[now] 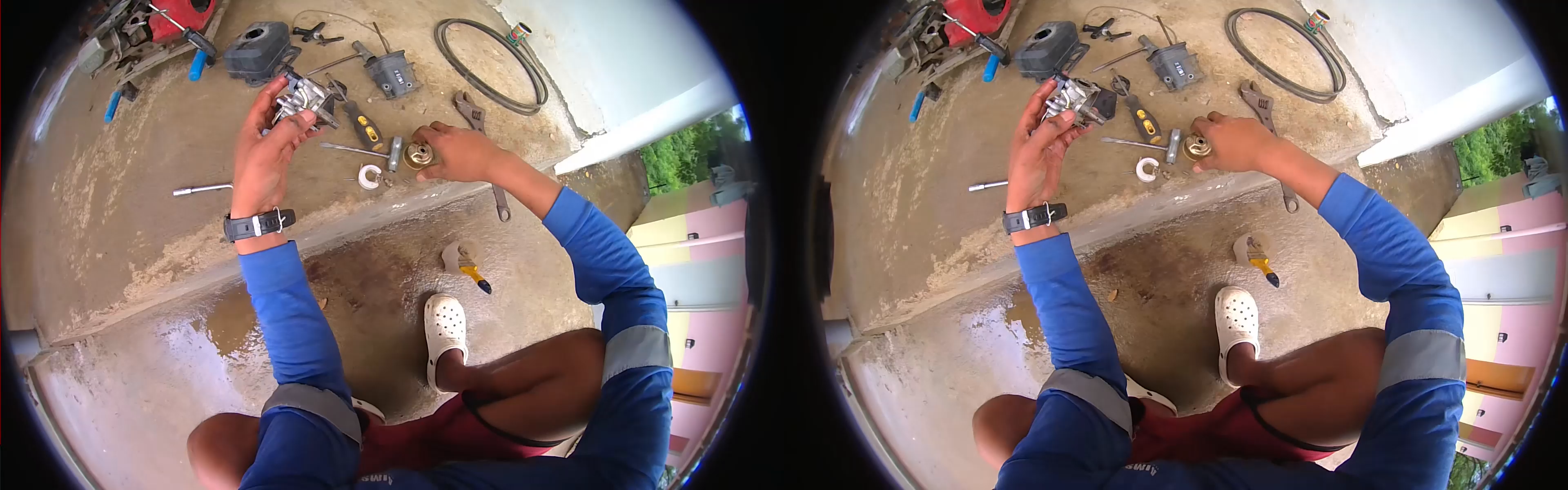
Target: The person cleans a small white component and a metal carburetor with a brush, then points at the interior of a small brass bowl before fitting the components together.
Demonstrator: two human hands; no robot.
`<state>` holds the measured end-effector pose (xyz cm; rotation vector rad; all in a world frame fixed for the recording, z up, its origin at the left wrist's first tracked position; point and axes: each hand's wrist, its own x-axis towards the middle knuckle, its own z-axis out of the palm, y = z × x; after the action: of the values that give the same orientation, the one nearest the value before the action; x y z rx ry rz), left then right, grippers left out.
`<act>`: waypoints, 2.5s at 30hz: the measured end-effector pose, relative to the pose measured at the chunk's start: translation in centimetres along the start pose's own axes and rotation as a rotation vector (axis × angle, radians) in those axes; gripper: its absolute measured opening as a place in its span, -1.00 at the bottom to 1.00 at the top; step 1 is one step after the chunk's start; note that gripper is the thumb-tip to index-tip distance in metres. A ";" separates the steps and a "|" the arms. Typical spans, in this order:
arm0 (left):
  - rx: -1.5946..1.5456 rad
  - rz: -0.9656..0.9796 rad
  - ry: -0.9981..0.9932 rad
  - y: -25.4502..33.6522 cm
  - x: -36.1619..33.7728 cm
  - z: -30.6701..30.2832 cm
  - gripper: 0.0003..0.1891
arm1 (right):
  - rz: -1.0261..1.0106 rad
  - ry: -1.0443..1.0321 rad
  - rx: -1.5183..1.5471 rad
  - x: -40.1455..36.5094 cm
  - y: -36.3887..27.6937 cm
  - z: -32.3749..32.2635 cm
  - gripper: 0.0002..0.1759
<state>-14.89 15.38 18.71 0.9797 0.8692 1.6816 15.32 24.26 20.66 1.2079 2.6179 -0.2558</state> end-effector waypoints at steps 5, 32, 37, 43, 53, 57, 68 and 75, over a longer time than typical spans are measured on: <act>-0.177 -0.037 0.035 -0.5 0.3 0.6 -0.43 | -0.017 0.060 0.059 1.1 1.6 1.6 -0.27; -0.184 -0.103 0.040 -0.2 -0.3 1.4 -0.49 | -0.300 -0.407 1.685 0.3 3.5 -6.0 -0.18; -0.322 -0.094 0.080 -0.6 0.2 0.8 -0.55 | -0.289 -0.399 1.707 0.7 3.3 -5.9 -0.18; -0.403 0.019 0.143 -0.6 0.4 1.3 -0.54 | -0.356 -0.476 1.742 1.2 2.6 -6.3 -0.22; -0.455 0.029 0.284 -1.1 0.5 4.3 -0.20 | -0.430 -0.136 1.655 1.3 -3.6 -6.9 -0.32; -0.461 -0.076 0.448 -1.2 0.3 5.5 -0.22 | -0.504 0.149 1.215 0.6 -6.8 -7.3 -0.35; -0.567 -0.078 0.384 0.9 -0.2 6.1 -0.34 | -0.647 0.490 0.683 0.5 -10.4 -5.9 -0.39; -0.668 0.010 0.382 1.2 -0.4 6.6 -0.39 | -0.580 0.675 0.503 -0.1 -11.3 -6.4 -0.38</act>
<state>-9.32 15.37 22.43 0.2129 0.4676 2.0077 5.74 18.61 27.44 0.6732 3.6245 -0.7635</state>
